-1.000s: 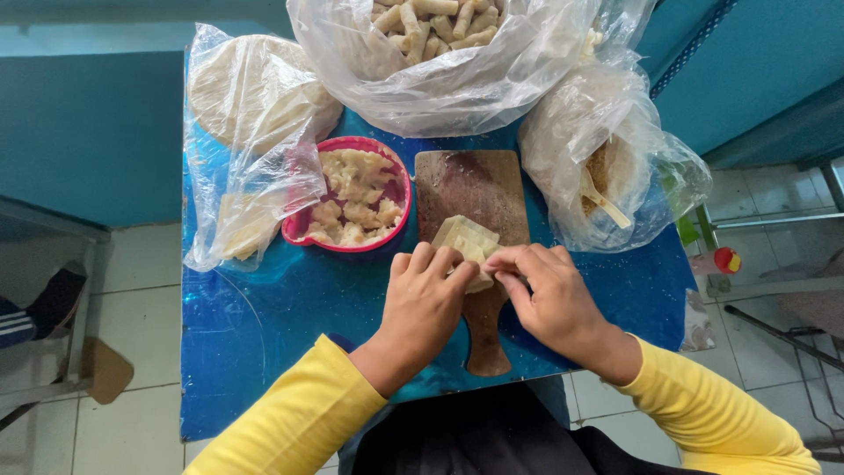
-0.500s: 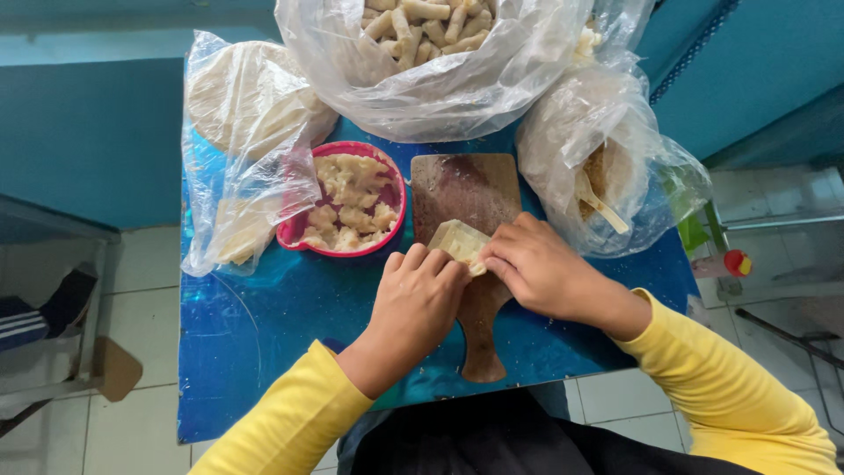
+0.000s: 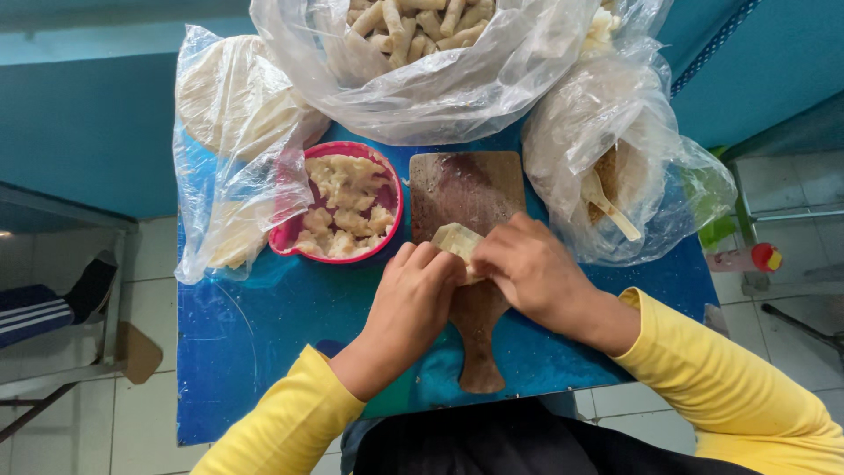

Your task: The person folds thin pastry wrappers by hand on a small wooden board, places filling from a pink bowl onto a wrapper using a spoon, and folds the wrapper over the filling into a parcel, setting finished parcels on the board. A bag of already rolled pastry pieces sits on the table.

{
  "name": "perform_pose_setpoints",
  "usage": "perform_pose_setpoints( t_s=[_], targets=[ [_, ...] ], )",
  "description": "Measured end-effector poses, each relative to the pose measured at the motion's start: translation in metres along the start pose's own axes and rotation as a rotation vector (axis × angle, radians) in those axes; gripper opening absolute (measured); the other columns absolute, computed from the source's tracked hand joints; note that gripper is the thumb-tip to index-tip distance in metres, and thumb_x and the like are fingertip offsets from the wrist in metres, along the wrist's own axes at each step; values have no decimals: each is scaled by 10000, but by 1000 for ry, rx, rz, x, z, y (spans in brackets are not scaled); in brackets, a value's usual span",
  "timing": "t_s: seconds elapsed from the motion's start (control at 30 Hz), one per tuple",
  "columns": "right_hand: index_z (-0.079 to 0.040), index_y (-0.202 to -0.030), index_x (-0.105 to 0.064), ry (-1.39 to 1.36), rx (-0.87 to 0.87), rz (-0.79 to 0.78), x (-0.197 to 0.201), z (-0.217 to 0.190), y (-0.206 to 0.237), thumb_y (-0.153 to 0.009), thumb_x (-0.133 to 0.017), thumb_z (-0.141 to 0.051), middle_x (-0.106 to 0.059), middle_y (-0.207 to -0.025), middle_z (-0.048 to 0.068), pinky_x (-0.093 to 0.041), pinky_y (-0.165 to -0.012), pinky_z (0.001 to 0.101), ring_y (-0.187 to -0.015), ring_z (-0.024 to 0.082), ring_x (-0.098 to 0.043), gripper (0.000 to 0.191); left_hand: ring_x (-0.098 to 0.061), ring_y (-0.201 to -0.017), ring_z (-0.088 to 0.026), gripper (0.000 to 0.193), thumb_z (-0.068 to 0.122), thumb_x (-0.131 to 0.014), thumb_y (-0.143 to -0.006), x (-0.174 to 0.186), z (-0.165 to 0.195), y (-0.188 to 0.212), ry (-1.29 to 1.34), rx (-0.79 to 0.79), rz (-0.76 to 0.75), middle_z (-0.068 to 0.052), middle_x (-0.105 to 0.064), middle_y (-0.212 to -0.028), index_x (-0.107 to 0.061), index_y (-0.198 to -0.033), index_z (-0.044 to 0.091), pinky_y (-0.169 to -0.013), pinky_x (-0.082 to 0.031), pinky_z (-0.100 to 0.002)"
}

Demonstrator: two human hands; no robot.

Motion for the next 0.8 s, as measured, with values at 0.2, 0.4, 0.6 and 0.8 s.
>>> perform_pose_setpoints(
  t_s=[0.2,0.4,0.6,0.8],
  targets=[
    [-102,-947,-704,69,41,-79,-6,-8,4,-775,-744,-163,-667,-905,63,-428,-740,430,-904,307,-591,187,-569,-916,-316,109,132,-695,-873,2,7,5,-53,-83,-10,-80,-601,-927,-651,-969,106,-781,-448,-428],
    [-126,-909,-740,-19,-60,-20,-7,9,-1,-833,-711,-131,-690,-883,46,-462,-778,418,-903,295,-603,82,-584,-908,-317,139,56,-647,-885,2,3,2,-59,-56,14,-94,-620,-925,-671,-1016,94,-795,-464,-433],
    [-95,-896,-715,-116,-210,-91,-16,32,-4,-829,-764,-170,-688,-846,64,-487,-780,414,-863,294,-608,112,-577,-871,-343,95,61,-683,-870,6,-11,-4,125,58,65,-113,-619,-887,-667,-963,69,-764,-484,-443],
    [-106,-1022,-710,-2,8,3,-5,5,-3,-776,-700,-44,-693,-973,64,-469,-815,425,-977,316,-612,254,-569,-956,-349,279,-41,-599,-814,7,4,-2,-26,-91,30,-114,-606,-987,-673,-1054,83,-856,-490,-428]
  ],
)
Point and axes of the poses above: each hand's wrist, its own y-axis away from the middle knuckle, its own x-axis out of the back of the hand, z = x × y, the point moved 9 cm from there along -y, towards the middle knuckle
